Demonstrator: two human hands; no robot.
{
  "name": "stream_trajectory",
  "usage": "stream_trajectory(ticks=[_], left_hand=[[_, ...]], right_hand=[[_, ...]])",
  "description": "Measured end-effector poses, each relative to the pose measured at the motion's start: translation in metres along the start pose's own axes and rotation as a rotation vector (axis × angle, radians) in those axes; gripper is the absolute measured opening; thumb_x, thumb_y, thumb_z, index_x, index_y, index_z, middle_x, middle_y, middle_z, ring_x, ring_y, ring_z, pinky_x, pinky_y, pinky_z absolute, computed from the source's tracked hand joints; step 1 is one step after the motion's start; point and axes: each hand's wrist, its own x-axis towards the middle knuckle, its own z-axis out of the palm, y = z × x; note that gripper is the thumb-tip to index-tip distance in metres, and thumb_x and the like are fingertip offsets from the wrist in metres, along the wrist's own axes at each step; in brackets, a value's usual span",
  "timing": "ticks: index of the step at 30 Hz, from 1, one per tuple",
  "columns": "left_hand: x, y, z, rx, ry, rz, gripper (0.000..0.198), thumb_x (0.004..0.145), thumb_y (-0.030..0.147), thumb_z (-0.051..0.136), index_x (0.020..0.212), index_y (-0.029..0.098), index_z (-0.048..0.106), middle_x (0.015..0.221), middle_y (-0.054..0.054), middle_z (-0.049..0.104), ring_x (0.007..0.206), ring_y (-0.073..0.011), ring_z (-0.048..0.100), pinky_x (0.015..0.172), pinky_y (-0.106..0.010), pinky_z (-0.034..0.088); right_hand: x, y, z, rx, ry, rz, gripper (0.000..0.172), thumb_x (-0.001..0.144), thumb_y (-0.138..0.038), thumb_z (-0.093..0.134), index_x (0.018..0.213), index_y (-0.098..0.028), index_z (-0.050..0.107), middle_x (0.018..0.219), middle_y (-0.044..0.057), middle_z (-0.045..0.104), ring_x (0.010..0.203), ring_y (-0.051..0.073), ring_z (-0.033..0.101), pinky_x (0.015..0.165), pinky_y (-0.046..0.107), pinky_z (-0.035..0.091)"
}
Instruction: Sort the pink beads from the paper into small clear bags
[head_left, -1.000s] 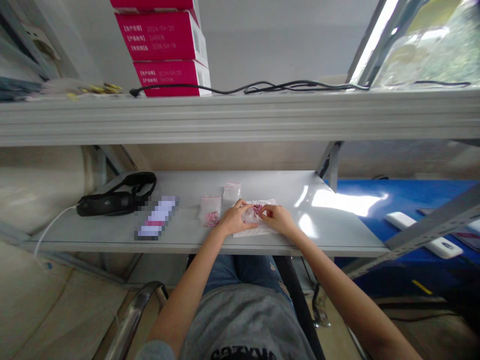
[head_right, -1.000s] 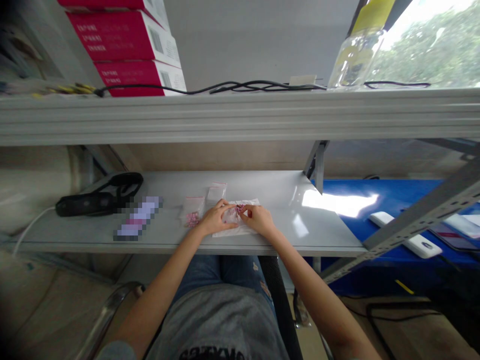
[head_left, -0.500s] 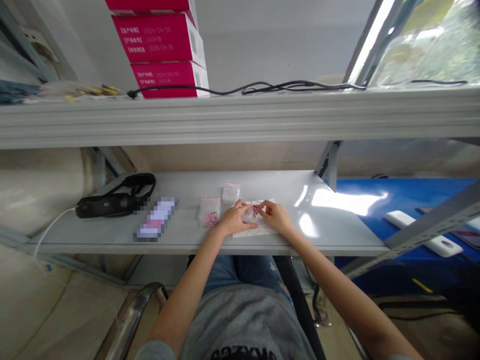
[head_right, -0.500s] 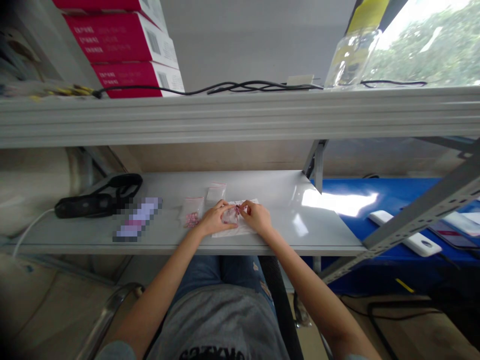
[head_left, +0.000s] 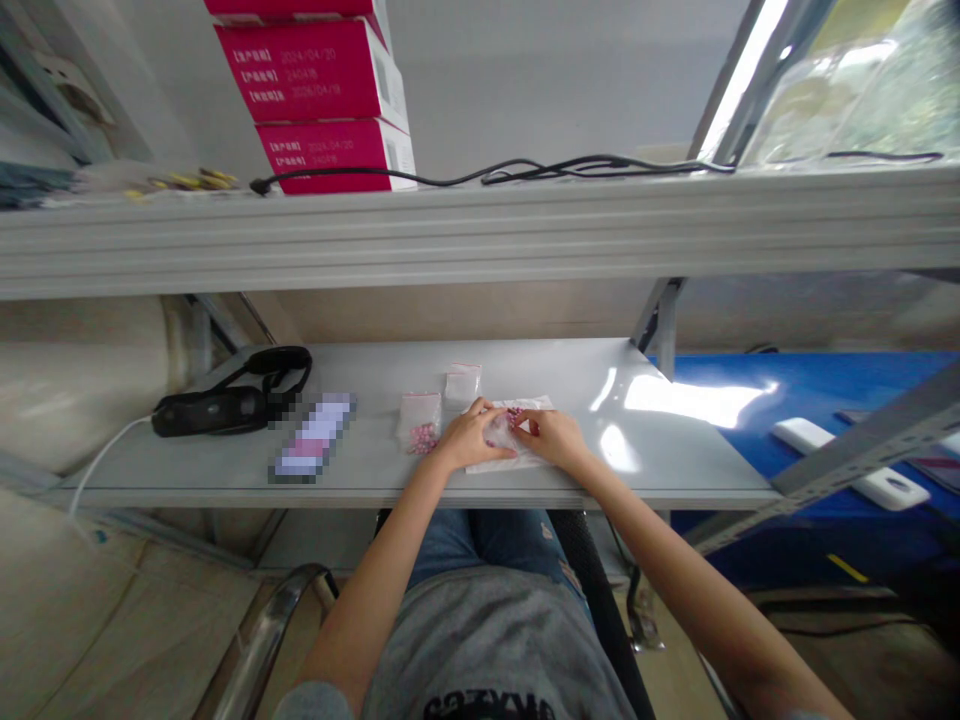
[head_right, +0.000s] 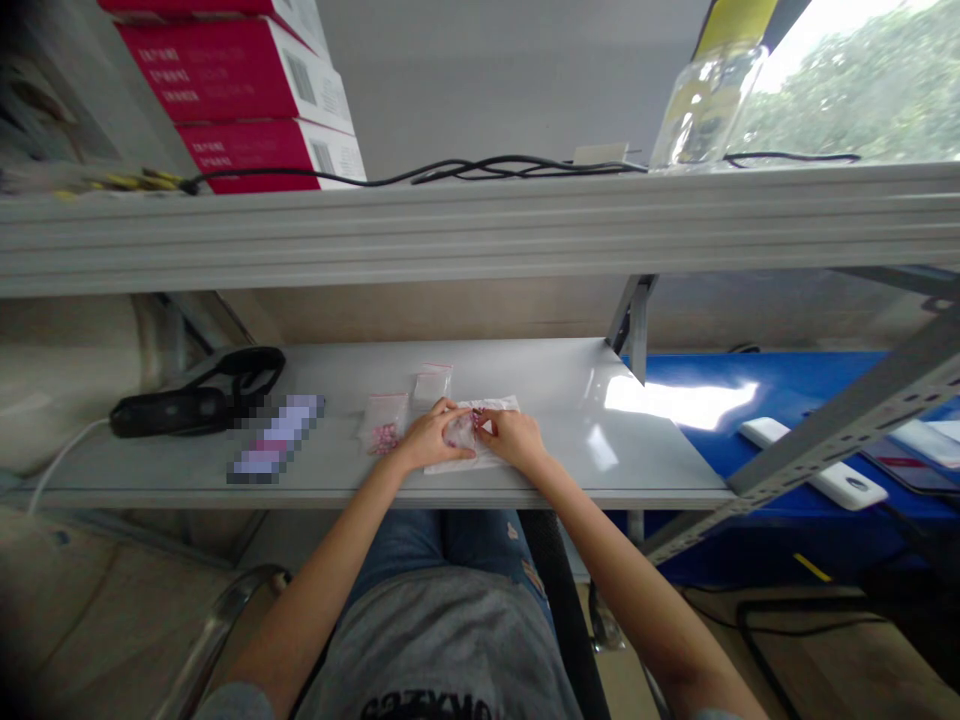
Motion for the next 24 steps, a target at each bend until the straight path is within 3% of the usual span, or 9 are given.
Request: stream_trajectory(ticks=[9, 15, 24], left_hand=[[-0.0005, 0.0026, -0.0024, -0.005, -0.001, -0.01, 0.073, 0.059, 0.054, 0.071, 0.122, 0.024, 0.05, 0.113, -0.006, 0.048, 0.098, -0.0217, 0.056, 0.088, -0.034, 0.046], [-0.0006, 0.0023, -0.0017, 0.005, -0.002, -0.004, 0.073, 0.06, 0.055, 0.07, 0.122, 0.023, 0.05, 0.114, -0.006, 0.048, 0.095, -0.021, 0.057, 0.087, -0.033, 0.046], [-0.0008, 0.0025, -0.0031, 0.014, -0.005, 0.01, 0.072, 0.061, 0.058, 0.067, 0.122, 0.023, 0.05, 0.111, -0.006, 0.048, 0.094, -0.0207, 0.057, 0.087, -0.033, 0.046]], right_hand=[[0.0006, 0.0007, -0.0007, 0.138, 0.041, 0.031, 0.026, 0.08, -0.036, 0.05, 0.092, -0.023, 0.068, 0.066, 0.001, 0.065, 0.055, 0.012, 0.054, 0.051, 0.021, 0.031], [0.0013, -0.0022, 0.0022, 0.257, 0.027, -0.034, 0.027, 0.081, -0.037, 0.049, 0.093, -0.023, 0.069, 0.065, 0.001, 0.063, 0.054, 0.012, 0.051, 0.051, 0.022, 0.03], [0.0022, 0.0054, -0.0044, 0.149, 0.108, 0.093, 0.029, 0.082, -0.042, 0.047, 0.091, -0.023, 0.068, 0.066, 0.002, 0.063, 0.055, 0.012, 0.053, 0.05, 0.022, 0.028]])
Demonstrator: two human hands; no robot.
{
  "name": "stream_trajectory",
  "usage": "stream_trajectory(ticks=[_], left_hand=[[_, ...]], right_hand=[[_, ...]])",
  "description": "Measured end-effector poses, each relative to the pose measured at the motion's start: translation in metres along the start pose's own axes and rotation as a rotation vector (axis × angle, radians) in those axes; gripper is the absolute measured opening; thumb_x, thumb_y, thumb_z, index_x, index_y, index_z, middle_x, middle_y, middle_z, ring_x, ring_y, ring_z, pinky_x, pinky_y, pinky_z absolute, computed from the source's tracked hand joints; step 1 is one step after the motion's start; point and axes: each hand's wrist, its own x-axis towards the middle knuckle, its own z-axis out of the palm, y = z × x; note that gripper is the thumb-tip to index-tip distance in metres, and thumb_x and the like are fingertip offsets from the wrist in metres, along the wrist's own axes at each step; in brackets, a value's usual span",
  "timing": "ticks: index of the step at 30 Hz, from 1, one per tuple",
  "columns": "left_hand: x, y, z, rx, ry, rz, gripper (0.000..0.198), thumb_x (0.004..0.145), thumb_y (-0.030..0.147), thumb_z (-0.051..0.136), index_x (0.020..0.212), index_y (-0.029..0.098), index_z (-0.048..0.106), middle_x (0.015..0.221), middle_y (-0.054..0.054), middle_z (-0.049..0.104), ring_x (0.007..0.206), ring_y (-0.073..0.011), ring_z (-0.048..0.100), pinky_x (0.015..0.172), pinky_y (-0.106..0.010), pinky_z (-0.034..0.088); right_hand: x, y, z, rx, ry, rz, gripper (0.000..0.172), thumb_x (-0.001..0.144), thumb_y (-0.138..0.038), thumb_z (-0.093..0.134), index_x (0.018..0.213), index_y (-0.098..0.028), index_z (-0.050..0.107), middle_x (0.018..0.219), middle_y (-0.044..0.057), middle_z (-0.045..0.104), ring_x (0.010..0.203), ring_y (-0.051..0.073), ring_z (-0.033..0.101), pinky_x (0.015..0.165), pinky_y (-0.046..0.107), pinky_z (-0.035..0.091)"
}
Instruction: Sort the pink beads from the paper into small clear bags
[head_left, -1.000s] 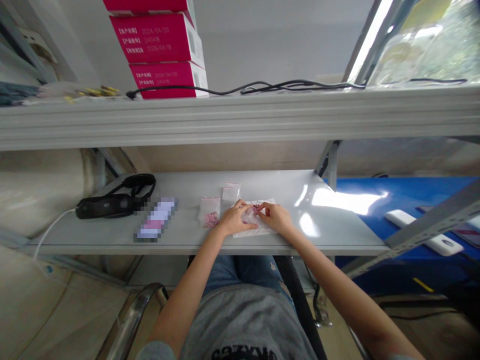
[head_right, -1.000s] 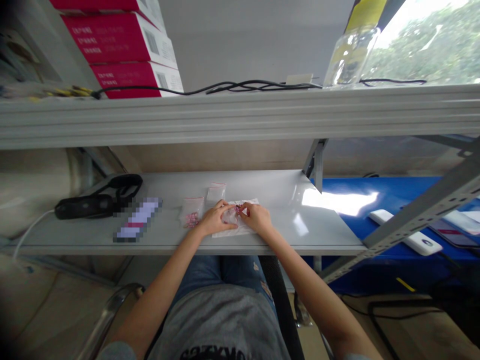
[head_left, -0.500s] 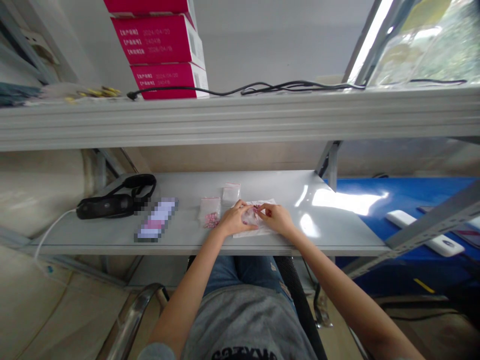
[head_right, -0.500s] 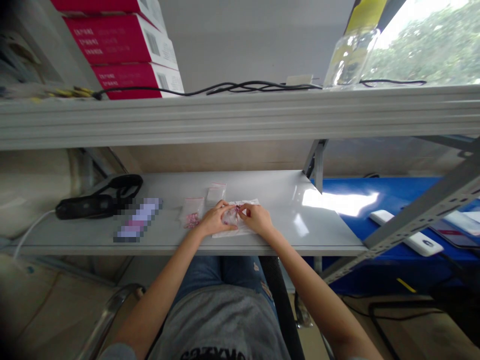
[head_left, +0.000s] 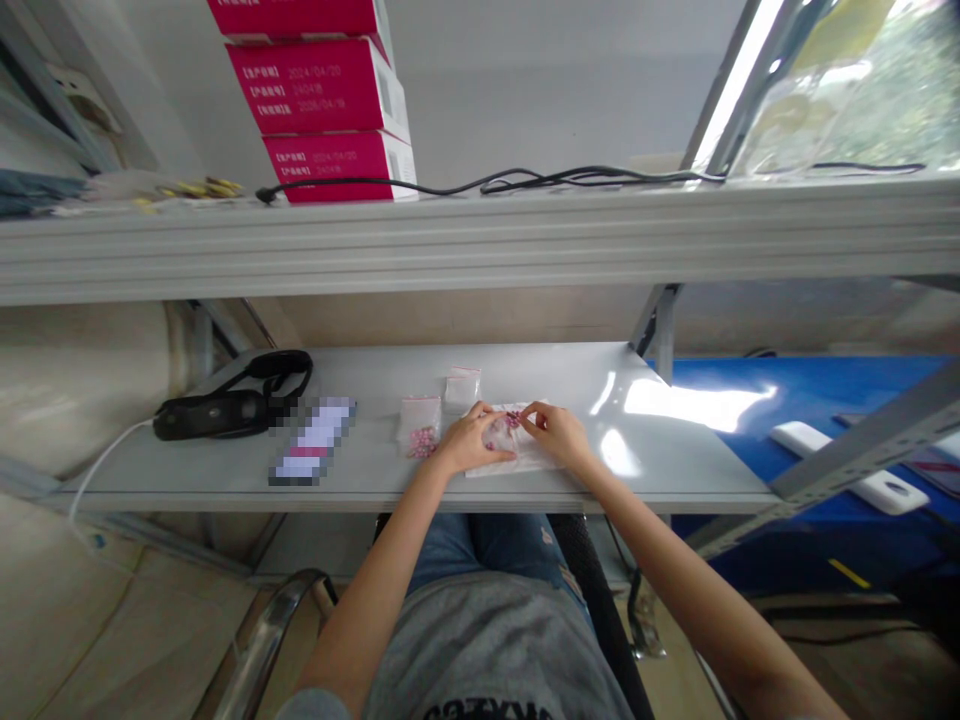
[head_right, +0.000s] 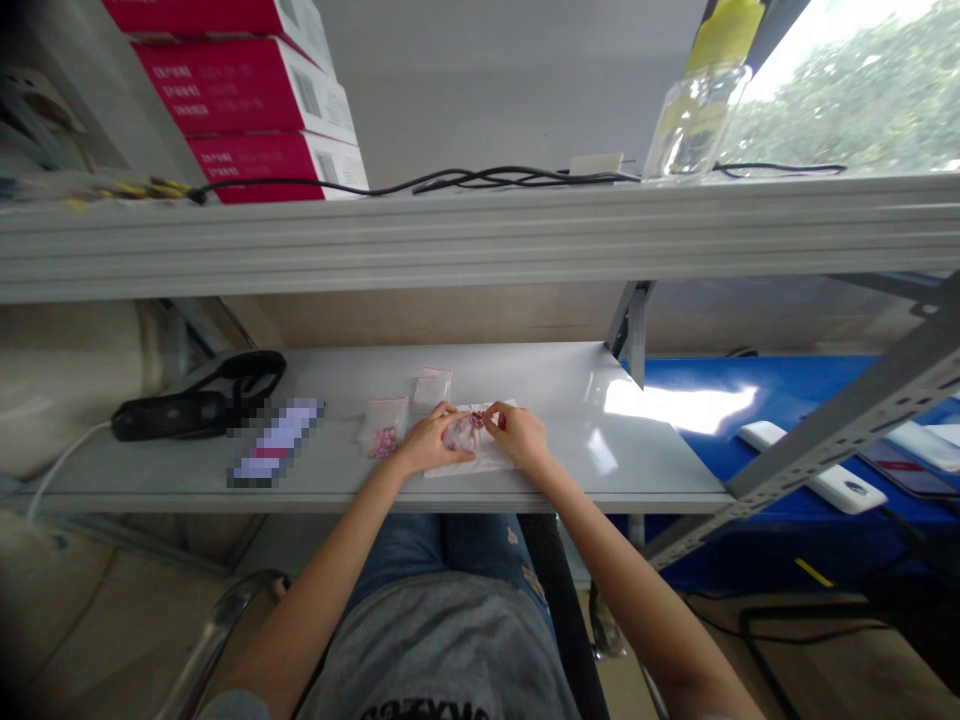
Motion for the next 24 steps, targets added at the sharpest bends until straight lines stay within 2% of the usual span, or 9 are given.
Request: stream_trajectory(ticks=[16, 24], left_hand=[[-0.0005, -0.0005, 0.0006, 0.004, -0.003, -0.007, 0.072, 0.062, 0.055, 0.068, 0.123, 0.024, 0.049, 0.112, -0.005, 0.048, 0.096, -0.02, 0.057, 0.088, -0.032, 0.045], [-0.0006, 0.0, 0.0003, 0.003, -0.004, -0.012, 0.072, 0.062, 0.055, 0.069, 0.123, 0.024, 0.049, 0.111, -0.005, 0.048, 0.096, -0.0199, 0.056, 0.087, -0.032, 0.046]], right_hand=[[0.0018, -0.0005, 0.0065, -0.149, -0.096, 0.038, 0.028, 0.081, -0.041, 0.049, 0.097, -0.026, 0.068, 0.079, 0.004, 0.068, 0.067, 0.016, 0.06, 0.056, 0.023, 0.035], [0.0011, -0.0012, 0.0052, -0.062, -0.059, 0.021, 0.026, 0.08, -0.04, 0.051, 0.092, -0.026, 0.069, 0.069, 0.002, 0.066, 0.059, 0.014, 0.056, 0.051, 0.022, 0.029]])
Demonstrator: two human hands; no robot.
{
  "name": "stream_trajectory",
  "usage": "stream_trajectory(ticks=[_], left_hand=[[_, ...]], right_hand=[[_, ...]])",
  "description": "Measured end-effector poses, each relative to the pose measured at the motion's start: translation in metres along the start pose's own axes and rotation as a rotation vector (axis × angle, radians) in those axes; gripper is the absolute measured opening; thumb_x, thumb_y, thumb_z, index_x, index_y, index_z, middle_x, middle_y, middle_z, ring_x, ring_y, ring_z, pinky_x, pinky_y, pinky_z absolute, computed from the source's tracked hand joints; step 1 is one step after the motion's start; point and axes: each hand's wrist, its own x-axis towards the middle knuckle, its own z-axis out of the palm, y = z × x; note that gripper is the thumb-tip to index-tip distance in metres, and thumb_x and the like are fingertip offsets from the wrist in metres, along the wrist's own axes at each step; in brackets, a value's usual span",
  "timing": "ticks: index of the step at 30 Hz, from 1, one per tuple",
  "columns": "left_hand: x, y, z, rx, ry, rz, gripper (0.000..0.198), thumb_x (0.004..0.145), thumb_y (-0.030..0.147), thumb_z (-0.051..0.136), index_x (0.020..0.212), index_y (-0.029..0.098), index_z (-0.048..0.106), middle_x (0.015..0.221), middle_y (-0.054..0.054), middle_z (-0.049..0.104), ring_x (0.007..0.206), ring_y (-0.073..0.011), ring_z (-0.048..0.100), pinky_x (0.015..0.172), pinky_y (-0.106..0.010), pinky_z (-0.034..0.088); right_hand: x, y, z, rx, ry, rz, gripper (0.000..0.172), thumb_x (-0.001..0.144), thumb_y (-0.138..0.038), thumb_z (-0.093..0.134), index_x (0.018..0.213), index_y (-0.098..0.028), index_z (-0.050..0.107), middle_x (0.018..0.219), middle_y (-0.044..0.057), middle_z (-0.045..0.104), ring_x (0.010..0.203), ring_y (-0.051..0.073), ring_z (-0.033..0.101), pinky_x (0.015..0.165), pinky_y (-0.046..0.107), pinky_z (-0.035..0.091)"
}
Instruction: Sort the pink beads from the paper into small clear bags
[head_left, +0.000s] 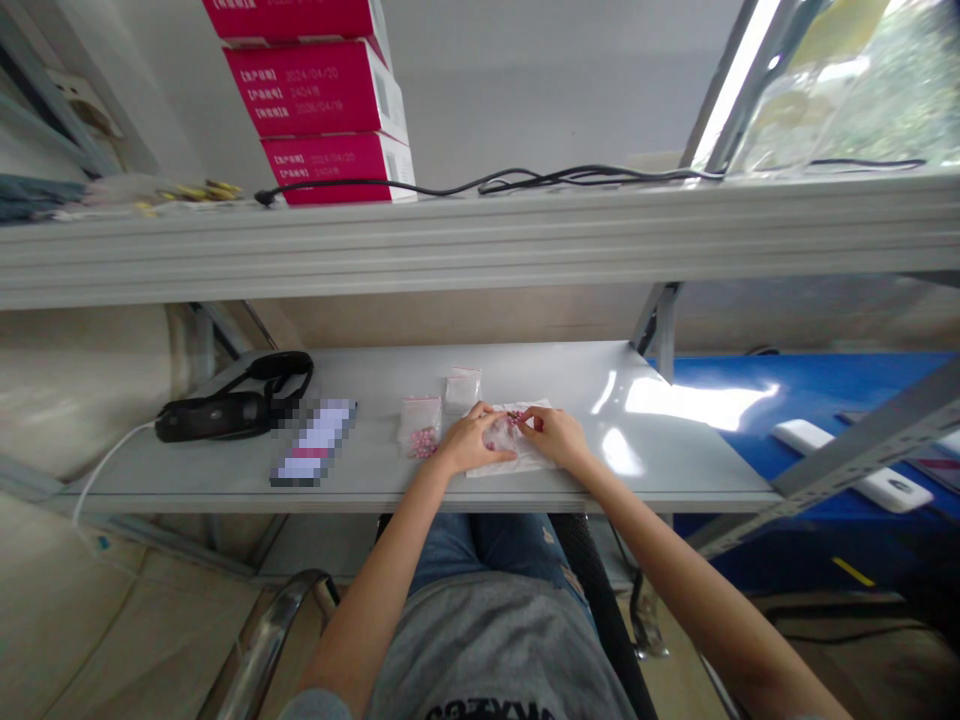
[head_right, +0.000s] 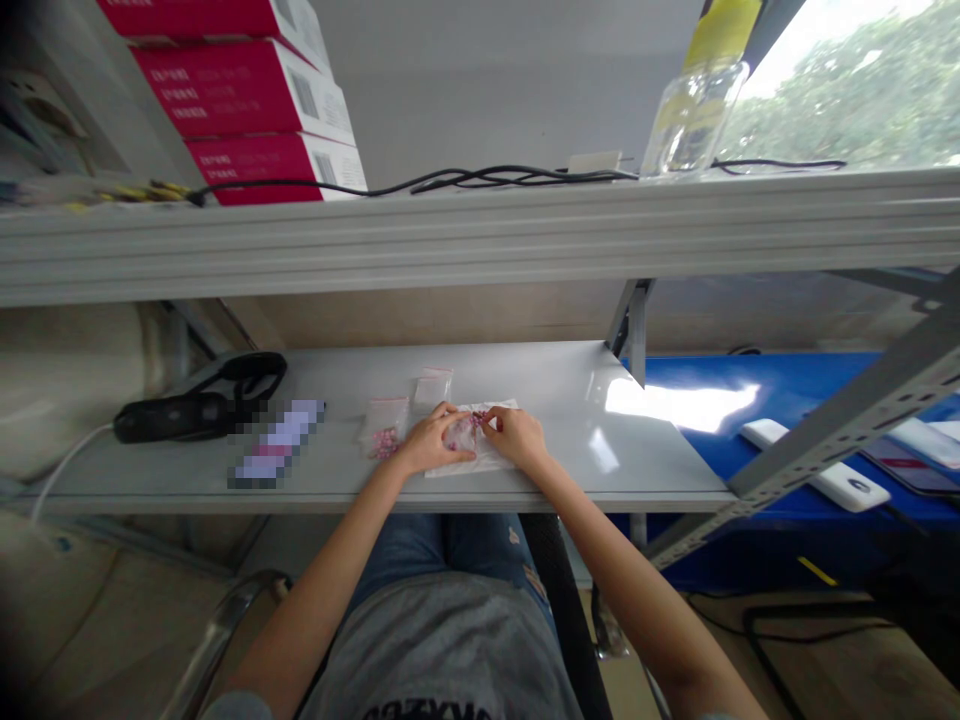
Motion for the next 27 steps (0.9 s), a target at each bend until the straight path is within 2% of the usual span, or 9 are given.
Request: stream_trajectory(ticks=[11, 20, 27], left_hand=[[0.0005, -0.0017, 0.0009, -0.025, 0.007, 0.005, 0.072, 0.061, 0.054, 0.069, 0.123, 0.023, 0.049, 0.113, -0.006, 0.048, 0.095, -0.0199, 0.057, 0.086, -0.032, 0.046], [0.0004, -0.0015, 0.0007, -0.019, 0.012, 0.019, 0.073, 0.061, 0.057, 0.069, 0.122, 0.022, 0.05, 0.113, -0.007, 0.048, 0.098, -0.0213, 0.057, 0.089, -0.034, 0.045], [-0.0002, -0.0006, 0.0001, -0.004, 0.007, 0.007, 0.072, 0.062, 0.057, 0.067, 0.123, 0.022, 0.049, 0.112, -0.006, 0.048, 0.095, -0.0207, 0.057, 0.087, -0.033, 0.046]], right_hand=[[-0.0014, -0.0062, 0.0055, 0.182, -0.044, -0.143, 0.027, 0.08, -0.036, 0.05, 0.092, -0.023, 0.07, 0.064, 0.0, 0.063, 0.052, 0.011, 0.049, 0.05, 0.021, 0.028], [0.0018, -0.0036, 0.0008, 0.008, 0.024, -0.004, 0.027, 0.082, -0.043, 0.047, 0.086, -0.024, 0.067, 0.074, 0.002, 0.067, 0.061, 0.014, 0.056, 0.051, 0.022, 0.029], [0.0043, -0.0054, 0.0045, -0.061, 0.004, 0.004, 0.027, 0.083, -0.043, 0.046, 0.089, -0.025, 0.066, 0.074, 0.003, 0.067, 0.063, 0.015, 0.059, 0.051, 0.022, 0.03]])
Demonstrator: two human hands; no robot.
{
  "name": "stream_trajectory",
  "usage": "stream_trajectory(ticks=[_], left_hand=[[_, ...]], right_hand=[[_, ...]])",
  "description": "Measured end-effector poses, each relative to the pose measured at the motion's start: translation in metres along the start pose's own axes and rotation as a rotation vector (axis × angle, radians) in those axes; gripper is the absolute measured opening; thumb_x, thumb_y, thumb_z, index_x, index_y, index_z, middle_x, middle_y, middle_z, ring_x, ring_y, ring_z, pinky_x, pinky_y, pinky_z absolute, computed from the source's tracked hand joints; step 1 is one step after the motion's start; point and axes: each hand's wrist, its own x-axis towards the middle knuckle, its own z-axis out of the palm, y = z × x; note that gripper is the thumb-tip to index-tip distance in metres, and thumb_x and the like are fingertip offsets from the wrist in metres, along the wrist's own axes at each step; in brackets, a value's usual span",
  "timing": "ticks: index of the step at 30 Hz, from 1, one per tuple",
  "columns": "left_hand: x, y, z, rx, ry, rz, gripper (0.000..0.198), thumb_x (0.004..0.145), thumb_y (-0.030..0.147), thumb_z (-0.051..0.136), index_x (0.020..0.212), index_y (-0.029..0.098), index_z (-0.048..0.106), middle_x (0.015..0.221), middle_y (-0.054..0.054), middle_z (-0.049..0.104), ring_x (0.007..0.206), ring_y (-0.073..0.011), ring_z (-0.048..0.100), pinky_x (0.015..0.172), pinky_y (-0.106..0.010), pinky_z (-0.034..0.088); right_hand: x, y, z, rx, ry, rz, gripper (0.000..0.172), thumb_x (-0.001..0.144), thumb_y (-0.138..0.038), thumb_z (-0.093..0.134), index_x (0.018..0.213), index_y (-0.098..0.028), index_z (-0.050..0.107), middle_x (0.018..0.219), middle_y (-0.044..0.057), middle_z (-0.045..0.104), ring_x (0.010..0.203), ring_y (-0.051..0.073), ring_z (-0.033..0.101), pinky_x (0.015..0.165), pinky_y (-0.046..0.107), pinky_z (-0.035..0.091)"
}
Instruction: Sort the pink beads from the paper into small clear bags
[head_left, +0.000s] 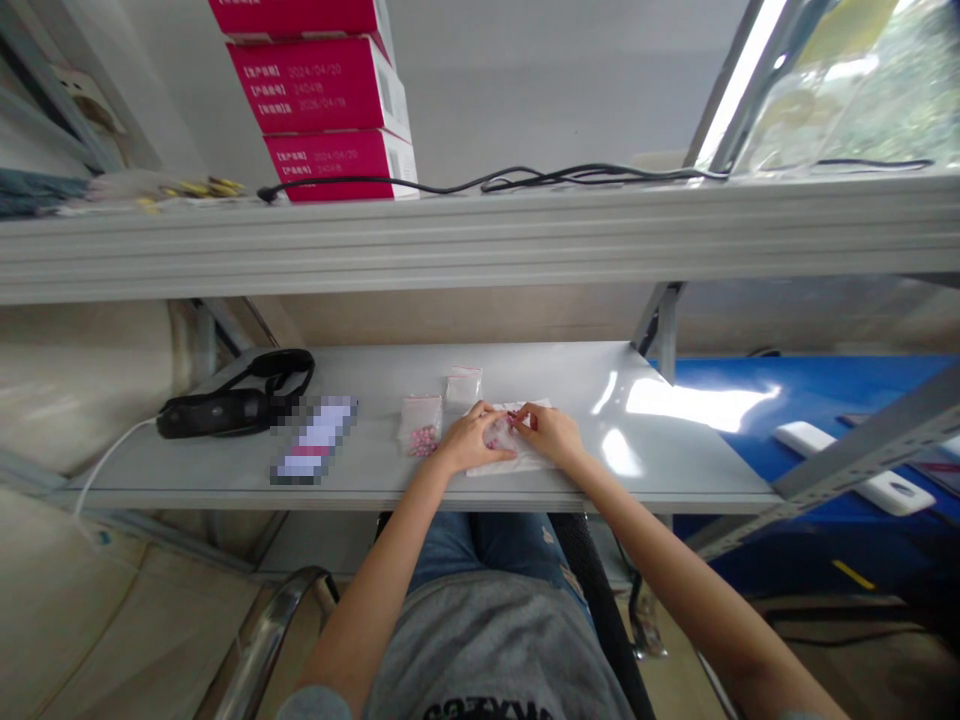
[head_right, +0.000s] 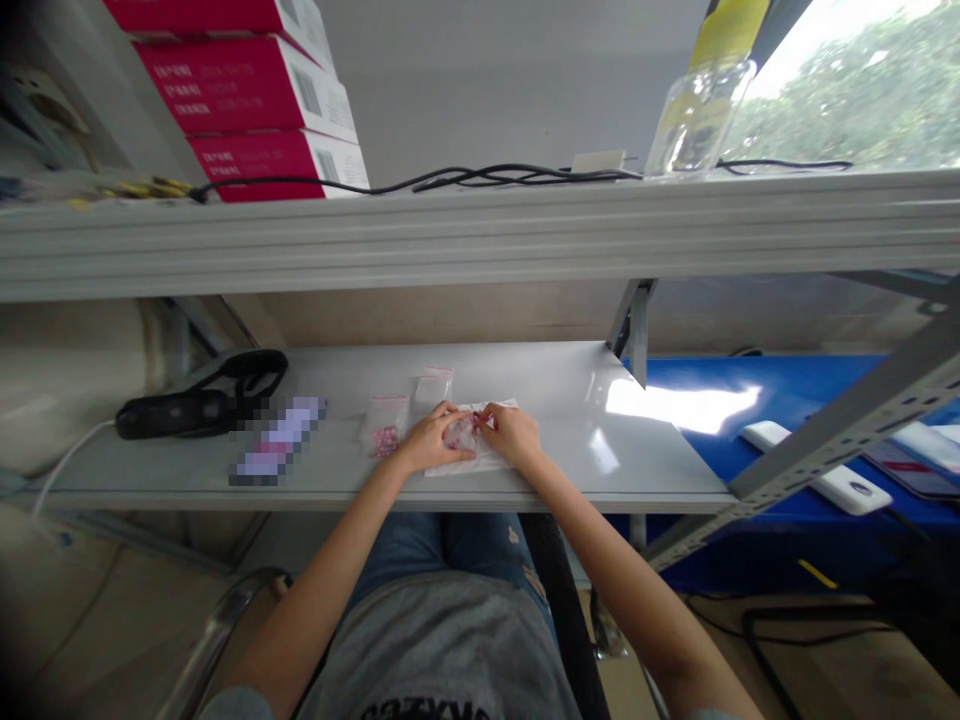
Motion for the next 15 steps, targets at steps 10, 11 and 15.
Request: stream_trajectory(ticks=[10, 11, 15], left_hand=[[0.0006, 0.0005, -0.0006, -0.016, -0.009, -0.021, 0.072, 0.06, 0.054, 0.07, 0.122, 0.023, 0.05, 0.111, -0.006, 0.048, 0.096, -0.0207, 0.056, 0.088, -0.033, 0.046], [0.0007, 0.0005, -0.0005, -0.016, -0.01, -0.021, 0.072, 0.06, 0.053, 0.07, 0.122, 0.023, 0.05, 0.112, -0.006, 0.048, 0.096, -0.0207, 0.056, 0.088, -0.033, 0.046], [0.0008, 0.0006, -0.0005, -0.015, -0.007, -0.02, 0.071, 0.06, 0.054, 0.07, 0.121, 0.023, 0.05, 0.112, -0.006, 0.048, 0.096, -0.0208, 0.056, 0.089, -0.033, 0.045]], right_hand=[[-0.0036, 0.0011, -0.0033, 0.037, -0.04, -0.07, 0.027, 0.08, -0.039, 0.052, 0.099, -0.026, 0.067, 0.073, 0.002, 0.067, 0.063, 0.014, 0.058, 0.053, 0.022, 0.032], [-0.0039, 0.0011, -0.003, 0.036, -0.045, -0.076, 0.027, 0.08, -0.038, 0.052, 0.1, -0.026, 0.067, 0.073, 0.002, 0.067, 0.063, 0.014, 0.058, 0.053, 0.022, 0.032], [-0.0036, 0.0018, -0.0019, 0.042, -0.045, -0.077, 0.026, 0.081, -0.038, 0.051, 0.098, -0.027, 0.067, 0.069, 0.002, 0.066, 0.061, 0.014, 0.057, 0.052, 0.022, 0.03]])
